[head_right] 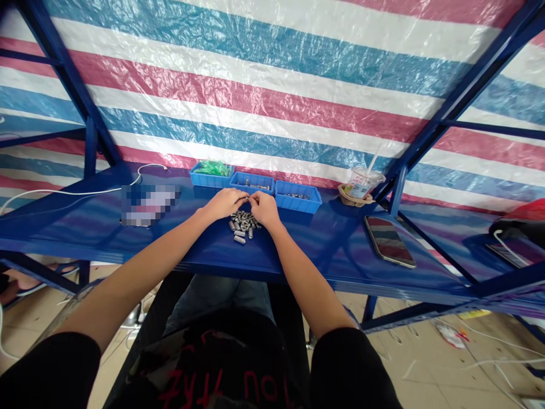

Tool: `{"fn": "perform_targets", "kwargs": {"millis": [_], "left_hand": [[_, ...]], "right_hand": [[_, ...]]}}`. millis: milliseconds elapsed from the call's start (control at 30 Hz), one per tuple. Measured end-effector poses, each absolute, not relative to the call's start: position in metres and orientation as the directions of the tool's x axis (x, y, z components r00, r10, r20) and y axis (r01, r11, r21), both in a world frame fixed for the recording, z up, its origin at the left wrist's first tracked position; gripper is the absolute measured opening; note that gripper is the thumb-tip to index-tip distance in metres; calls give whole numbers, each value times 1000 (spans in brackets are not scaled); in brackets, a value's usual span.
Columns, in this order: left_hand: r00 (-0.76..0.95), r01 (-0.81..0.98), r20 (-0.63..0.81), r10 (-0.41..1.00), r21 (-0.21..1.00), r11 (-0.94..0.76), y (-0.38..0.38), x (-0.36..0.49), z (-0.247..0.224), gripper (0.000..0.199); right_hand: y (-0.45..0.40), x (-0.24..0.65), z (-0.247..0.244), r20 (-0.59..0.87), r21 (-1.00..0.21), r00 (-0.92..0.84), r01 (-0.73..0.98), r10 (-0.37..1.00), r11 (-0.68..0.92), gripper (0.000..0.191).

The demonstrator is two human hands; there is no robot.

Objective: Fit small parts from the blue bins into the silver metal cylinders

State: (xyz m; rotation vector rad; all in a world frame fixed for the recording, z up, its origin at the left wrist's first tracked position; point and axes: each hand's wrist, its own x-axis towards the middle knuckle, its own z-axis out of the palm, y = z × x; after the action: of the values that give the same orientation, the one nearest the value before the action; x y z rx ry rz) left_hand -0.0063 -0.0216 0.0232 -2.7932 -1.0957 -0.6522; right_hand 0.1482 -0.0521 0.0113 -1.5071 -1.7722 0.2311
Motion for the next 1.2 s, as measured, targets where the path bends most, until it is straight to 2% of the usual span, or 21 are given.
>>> {"fn": "perform_targets", "kwargs": {"millis": [100, 300, 433, 600, 800, 1000, 1100, 1200], "left_hand": [[657, 669, 403, 637, 79, -739, -23, -5, 25, 32], [641, 644, 371, 672, 218, -734, -21, -6, 24, 30], [637, 632, 358, 682, 265, -729, -18, -6, 21, 31], [634, 588, 369, 679, 340, -734, -17, -6, 19, 32], [571, 605, 394, 720, 392, -693, -19, -7, 23, 35], [614, 571, 360, 702, 411, -710, -17, -7, 20, 33], [613, 565, 347, 710, 436, -701, -16, -8, 18, 32], [608, 551, 308, 732, 501, -668, -15, -10, 18, 34]], "right_hand": [[-54, 148, 12, 473, -564, -7, 766, 881, 309, 17], [-53, 148, 11, 504, -542, -40, 763, 862, 353, 16], [-50, 150, 8, 504, -527, -77, 762, 860, 377, 13], [-49, 153, 8, 472, -511, -130, 765, 872, 391, 21], [-51, 150, 9, 581, -355, -174, 824, 795, 441, 22], [-59, 148, 14, 592, -219, -182, 901, 785, 375, 16], [-60, 150, 16, 569, -200, -206, 905, 796, 376, 17], [-59, 154, 17, 543, -241, -238, 874, 805, 421, 23]]}}
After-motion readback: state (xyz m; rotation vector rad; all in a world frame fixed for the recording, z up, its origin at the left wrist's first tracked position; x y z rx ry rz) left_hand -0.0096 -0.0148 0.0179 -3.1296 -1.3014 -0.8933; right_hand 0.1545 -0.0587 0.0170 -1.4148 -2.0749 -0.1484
